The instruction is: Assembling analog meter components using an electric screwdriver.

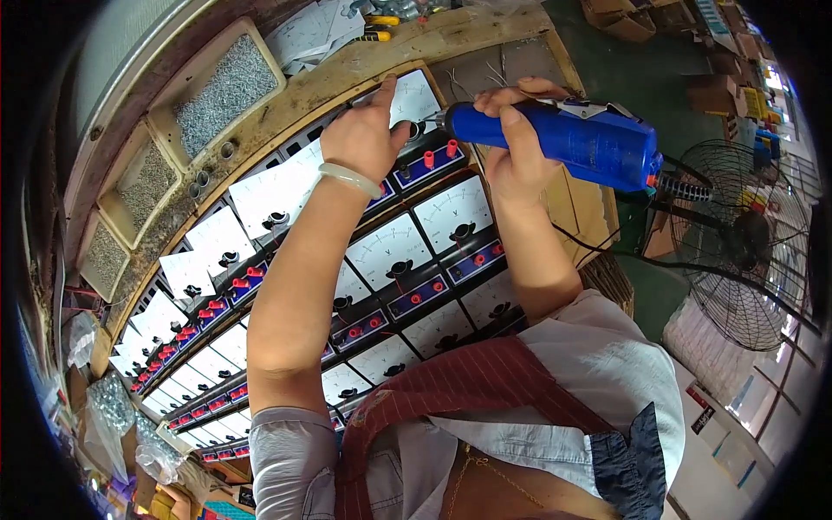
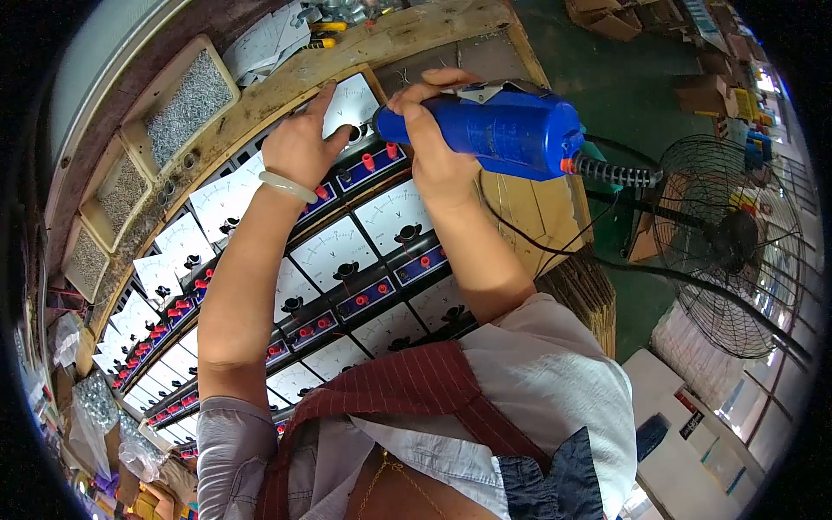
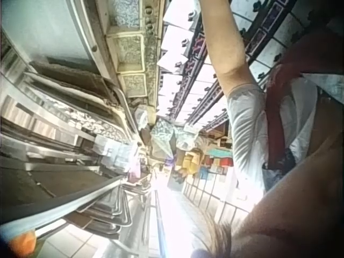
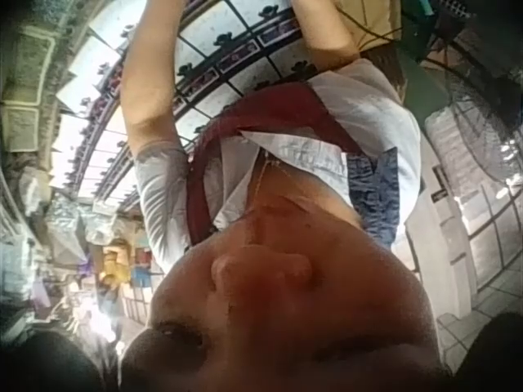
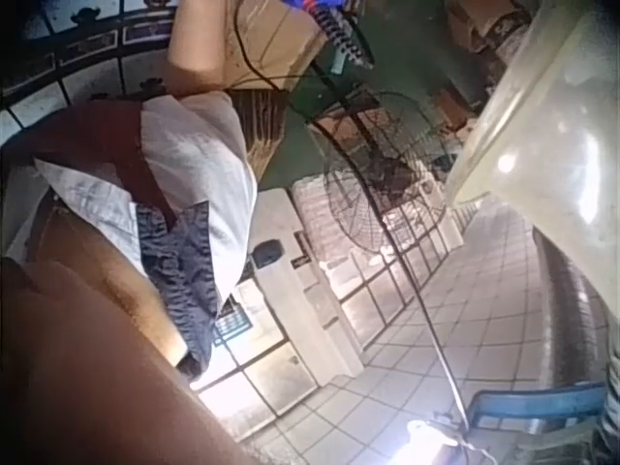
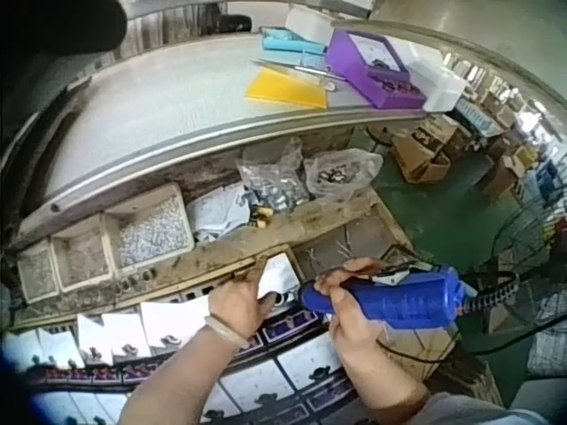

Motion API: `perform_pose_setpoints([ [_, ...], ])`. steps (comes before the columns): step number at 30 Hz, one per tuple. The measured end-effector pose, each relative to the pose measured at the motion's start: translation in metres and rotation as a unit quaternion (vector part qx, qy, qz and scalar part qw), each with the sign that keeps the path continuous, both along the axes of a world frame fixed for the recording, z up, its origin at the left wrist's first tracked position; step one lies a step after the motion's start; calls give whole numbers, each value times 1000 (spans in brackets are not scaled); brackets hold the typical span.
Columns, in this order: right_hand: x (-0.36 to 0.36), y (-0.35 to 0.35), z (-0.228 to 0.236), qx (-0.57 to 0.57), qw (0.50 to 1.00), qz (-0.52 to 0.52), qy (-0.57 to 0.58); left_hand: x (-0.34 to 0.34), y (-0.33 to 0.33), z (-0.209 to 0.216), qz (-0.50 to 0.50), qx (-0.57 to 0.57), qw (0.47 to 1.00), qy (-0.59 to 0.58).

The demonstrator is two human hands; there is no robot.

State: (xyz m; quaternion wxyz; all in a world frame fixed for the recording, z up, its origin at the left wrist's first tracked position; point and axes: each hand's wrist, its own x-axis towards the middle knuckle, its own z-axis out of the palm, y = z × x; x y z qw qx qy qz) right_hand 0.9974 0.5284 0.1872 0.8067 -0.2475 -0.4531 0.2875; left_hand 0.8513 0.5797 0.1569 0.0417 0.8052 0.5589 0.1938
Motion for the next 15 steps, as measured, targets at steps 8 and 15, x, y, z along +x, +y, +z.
perform_pose_setpoints([
  [8, 4, 5, -5, -10, 993, 27, -112, 0, 1, -1, -12, 11, 1000, -16],
  [15, 1, -1, -7, 11, 966, 68, -249, -4, -9, 7, 11, -30, 999, 3],
])
